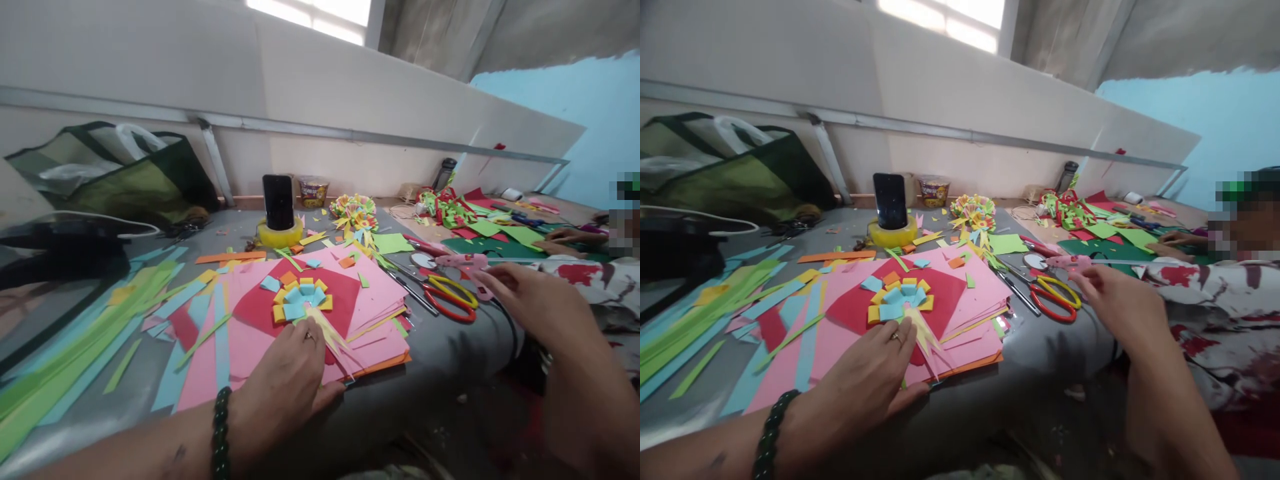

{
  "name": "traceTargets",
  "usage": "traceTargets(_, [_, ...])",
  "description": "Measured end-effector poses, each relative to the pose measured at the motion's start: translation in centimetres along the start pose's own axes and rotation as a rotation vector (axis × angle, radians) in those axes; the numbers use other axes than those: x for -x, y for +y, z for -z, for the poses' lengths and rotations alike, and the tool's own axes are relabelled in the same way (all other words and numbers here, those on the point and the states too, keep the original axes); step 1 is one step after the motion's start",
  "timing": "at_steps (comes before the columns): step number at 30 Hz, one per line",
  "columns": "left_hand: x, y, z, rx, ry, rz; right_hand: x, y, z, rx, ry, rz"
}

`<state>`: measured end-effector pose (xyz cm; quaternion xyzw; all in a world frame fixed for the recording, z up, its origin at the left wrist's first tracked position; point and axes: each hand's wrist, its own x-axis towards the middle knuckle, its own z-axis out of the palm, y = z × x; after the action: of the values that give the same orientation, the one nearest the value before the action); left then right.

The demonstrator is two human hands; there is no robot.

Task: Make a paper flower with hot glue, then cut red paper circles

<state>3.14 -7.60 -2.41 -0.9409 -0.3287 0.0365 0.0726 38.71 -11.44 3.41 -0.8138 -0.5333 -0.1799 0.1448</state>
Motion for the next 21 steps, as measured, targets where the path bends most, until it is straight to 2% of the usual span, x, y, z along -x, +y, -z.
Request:
traceTargets(1, [0.0,0.0,-0.1,-0.004,0.007,-0.004,0.1,-1.9,0.7,-0.064,-0.019,0.047])
traceTargets(3, [0.1,0.0,-0.1,-0.010,0.015,-0.015,-0.5,-6.3,1.4,-0.184,-0.096,0.238])
traceTargets(5, [0.1,0.0,0.0,-0.014,0.021,-0.021,-2.2,-11.0,1.0,-0.202,-0.178,0.405])
traceTargets(8, [0.0,-0.1,-0.1,-0.006,0.044,-0.024,-5.5,-16.7,-0.8,0.031,-0.424,0.493])
traceTargets(10, [-0.1,-0.1,-0.2,0.017,0.057,-0.024,-7.2,-19.0,-2.4,0.091,-0.485,0.499])
traceTargets(12, [0.0,0.0,-0.3,0.043,0.059,-0.027,-8.2,-20.1,-4.0,0.115,-0.526,0.506])
traceTargets(15, [0.0,0.0,-0.4,0.045,0.062,-0.035,-8.6,-20.0,-5.8,0.136,-0.560,0.508])
traceTargets(21, [0.0,0.0,-0.2,-0.006,0.048,-0.028,-8.8,-19.4,-7.6,0.130,-0.530,0.470])
